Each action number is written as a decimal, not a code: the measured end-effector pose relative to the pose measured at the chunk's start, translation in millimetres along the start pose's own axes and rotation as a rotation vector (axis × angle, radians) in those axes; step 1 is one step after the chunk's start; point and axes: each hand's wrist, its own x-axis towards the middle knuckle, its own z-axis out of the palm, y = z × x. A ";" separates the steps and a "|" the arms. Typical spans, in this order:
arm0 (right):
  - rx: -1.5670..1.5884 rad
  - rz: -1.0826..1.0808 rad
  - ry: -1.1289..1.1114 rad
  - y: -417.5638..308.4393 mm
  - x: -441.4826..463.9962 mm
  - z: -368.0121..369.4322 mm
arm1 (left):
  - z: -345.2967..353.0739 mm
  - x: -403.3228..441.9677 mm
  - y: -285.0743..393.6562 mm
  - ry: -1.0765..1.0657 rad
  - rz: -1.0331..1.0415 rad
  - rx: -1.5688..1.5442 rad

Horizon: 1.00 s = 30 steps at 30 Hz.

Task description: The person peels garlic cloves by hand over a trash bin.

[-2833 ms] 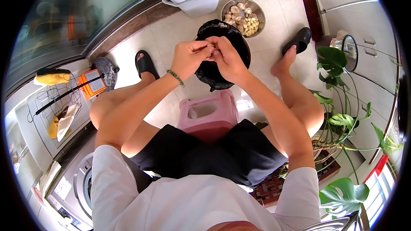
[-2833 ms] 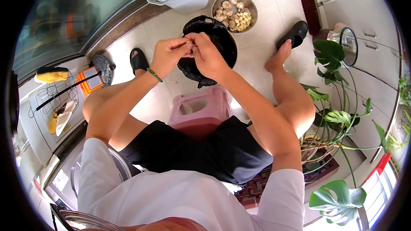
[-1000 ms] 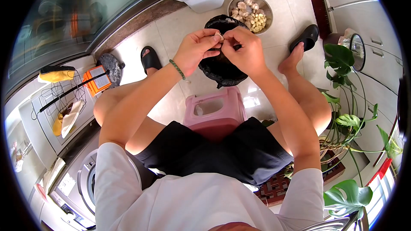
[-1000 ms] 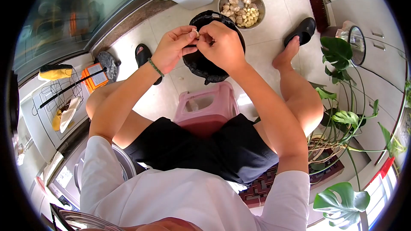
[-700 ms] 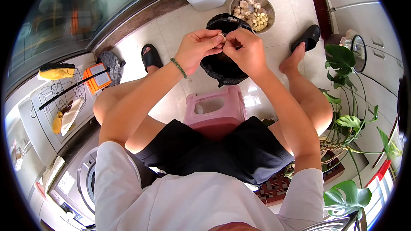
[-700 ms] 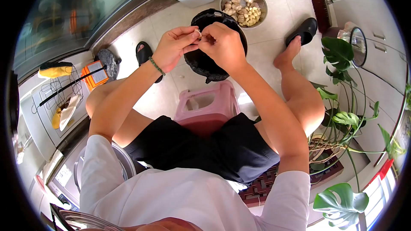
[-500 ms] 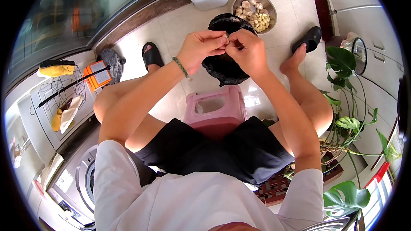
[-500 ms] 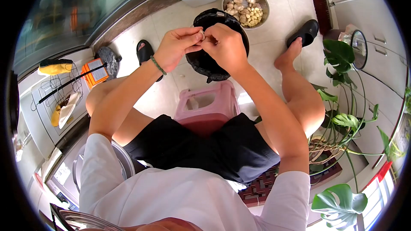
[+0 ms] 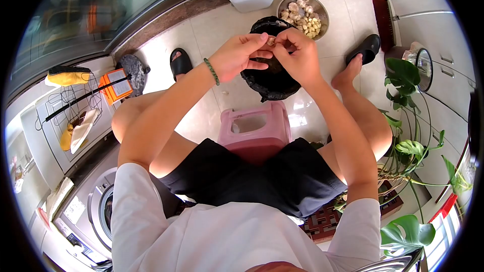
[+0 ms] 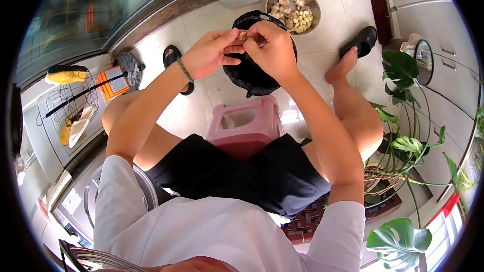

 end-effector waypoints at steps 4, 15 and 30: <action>0.096 0.028 0.019 6.1 -0.4 1.2 | 1.7 -3.4 3.8 -0.008 0.041 0.187; -0.075 0.025 -0.166 12.7 -1.2 -7.7 | -11.7 3.3 4.4 0.045 0.134 0.297; -0.099 -0.070 -0.074 -8.7 6.2 -0.1 | -13.7 2.6 2.5 0.109 0.108 0.330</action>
